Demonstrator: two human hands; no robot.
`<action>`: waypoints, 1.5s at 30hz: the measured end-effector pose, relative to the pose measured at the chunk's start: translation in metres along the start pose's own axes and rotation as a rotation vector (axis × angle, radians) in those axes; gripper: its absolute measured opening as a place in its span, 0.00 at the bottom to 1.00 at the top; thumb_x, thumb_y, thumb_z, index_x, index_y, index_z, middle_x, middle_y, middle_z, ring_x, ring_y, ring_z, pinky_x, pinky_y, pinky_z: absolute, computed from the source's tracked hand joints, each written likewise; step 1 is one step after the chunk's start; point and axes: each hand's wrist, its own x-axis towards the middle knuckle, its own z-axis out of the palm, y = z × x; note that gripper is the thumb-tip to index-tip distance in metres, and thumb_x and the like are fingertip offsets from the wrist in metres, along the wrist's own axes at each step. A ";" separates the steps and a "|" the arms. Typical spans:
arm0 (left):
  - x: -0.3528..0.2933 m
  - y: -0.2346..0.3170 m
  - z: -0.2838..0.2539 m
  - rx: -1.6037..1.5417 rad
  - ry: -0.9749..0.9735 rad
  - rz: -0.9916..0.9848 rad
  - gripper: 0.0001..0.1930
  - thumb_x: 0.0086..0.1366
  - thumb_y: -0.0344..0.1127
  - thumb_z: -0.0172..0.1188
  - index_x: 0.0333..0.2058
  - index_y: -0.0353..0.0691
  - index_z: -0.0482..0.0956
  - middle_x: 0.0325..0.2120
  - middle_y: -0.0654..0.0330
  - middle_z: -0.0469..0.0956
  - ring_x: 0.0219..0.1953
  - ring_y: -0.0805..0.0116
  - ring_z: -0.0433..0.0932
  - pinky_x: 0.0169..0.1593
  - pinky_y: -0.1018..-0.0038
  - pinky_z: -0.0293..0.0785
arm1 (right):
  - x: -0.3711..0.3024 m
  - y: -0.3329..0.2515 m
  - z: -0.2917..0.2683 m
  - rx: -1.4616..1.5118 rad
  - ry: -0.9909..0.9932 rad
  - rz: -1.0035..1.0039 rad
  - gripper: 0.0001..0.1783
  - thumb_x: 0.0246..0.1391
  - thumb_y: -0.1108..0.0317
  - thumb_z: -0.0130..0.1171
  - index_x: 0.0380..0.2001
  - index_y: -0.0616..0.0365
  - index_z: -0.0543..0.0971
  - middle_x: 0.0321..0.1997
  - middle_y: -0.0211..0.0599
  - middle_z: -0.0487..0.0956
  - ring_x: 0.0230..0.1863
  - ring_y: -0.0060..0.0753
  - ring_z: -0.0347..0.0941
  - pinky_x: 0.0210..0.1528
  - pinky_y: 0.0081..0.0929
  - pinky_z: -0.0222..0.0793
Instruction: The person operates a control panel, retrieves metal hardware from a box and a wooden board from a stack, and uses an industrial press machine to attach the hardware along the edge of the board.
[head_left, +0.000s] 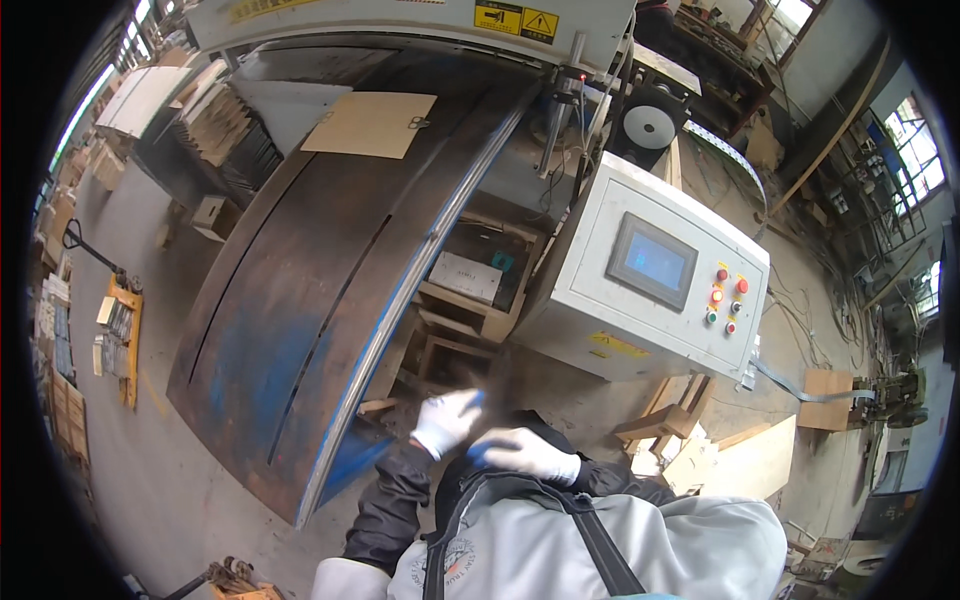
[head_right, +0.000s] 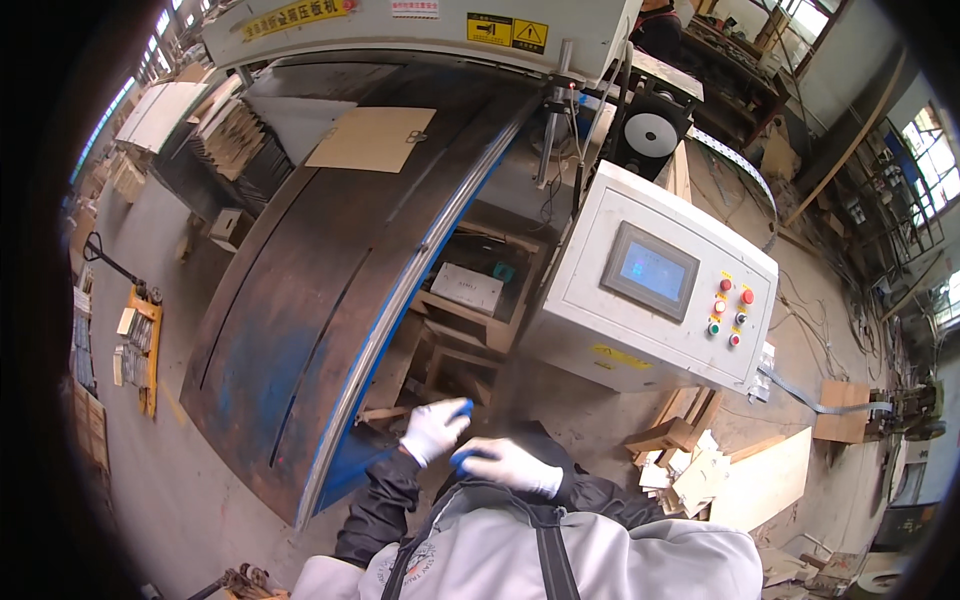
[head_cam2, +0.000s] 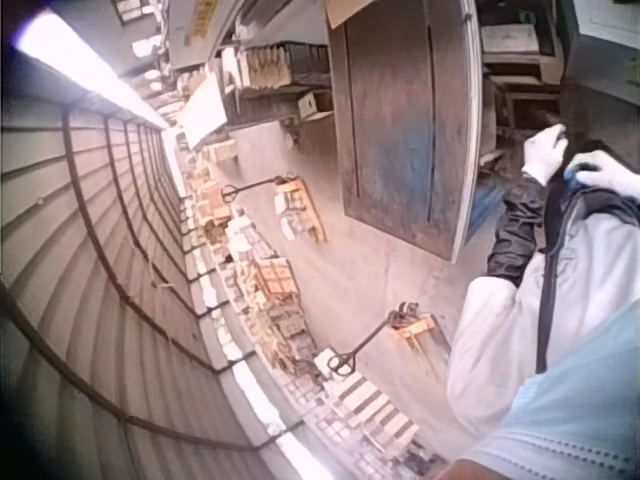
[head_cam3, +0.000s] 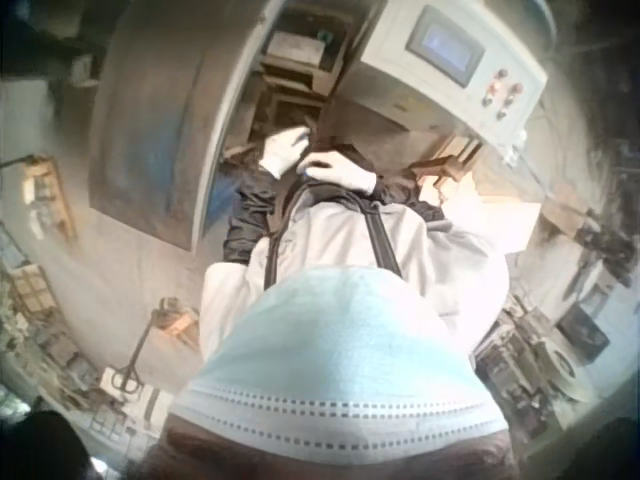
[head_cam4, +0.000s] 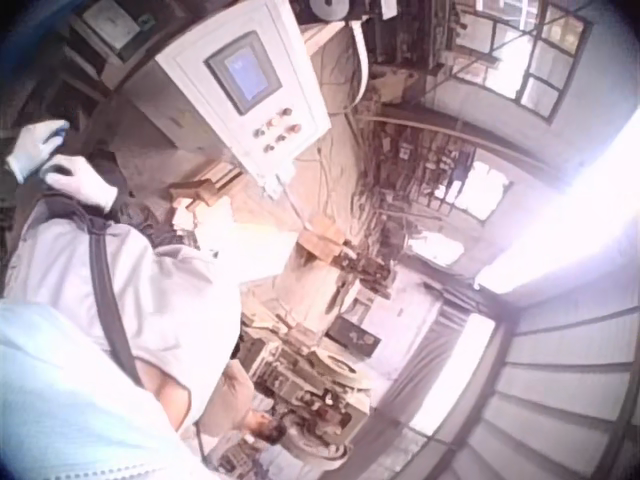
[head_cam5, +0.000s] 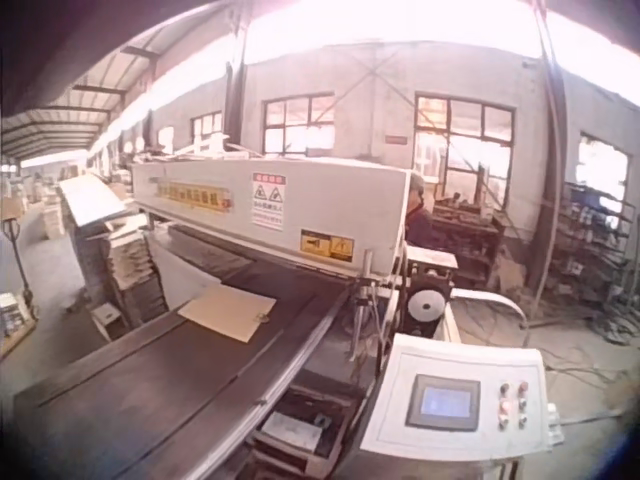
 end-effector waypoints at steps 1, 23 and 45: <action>-0.029 0.001 0.007 0.080 -0.074 -0.016 0.21 0.68 0.46 0.63 0.52 0.37 0.84 0.46 0.48 0.87 0.48 0.50 0.86 0.52 0.60 0.82 | 0.005 -0.001 0.011 -0.122 -0.157 -0.087 0.21 0.71 0.55 0.59 0.55 0.60 0.81 0.53 0.41 0.85 0.54 0.39 0.81 0.60 0.34 0.73; -0.241 -0.011 0.026 0.200 0.263 -0.083 0.13 0.65 0.37 0.66 0.46 0.40 0.86 0.37 0.52 0.87 0.40 0.51 0.86 0.44 0.58 0.82 | 0.048 0.039 0.095 0.339 0.166 -0.136 0.19 0.75 0.58 0.54 0.54 0.63 0.81 0.45 0.37 0.85 0.47 0.26 0.81 0.56 0.29 0.76; 0.043 0.044 -0.146 -0.348 0.353 0.231 0.15 0.68 0.26 0.66 0.51 0.26 0.84 0.44 0.46 0.88 0.45 0.61 0.88 0.52 0.72 0.82 | 0.129 -0.130 -0.255 0.265 0.984 -0.627 0.19 0.73 0.52 0.56 0.37 0.57 0.83 0.34 0.32 0.86 0.33 0.26 0.82 0.41 0.26 0.76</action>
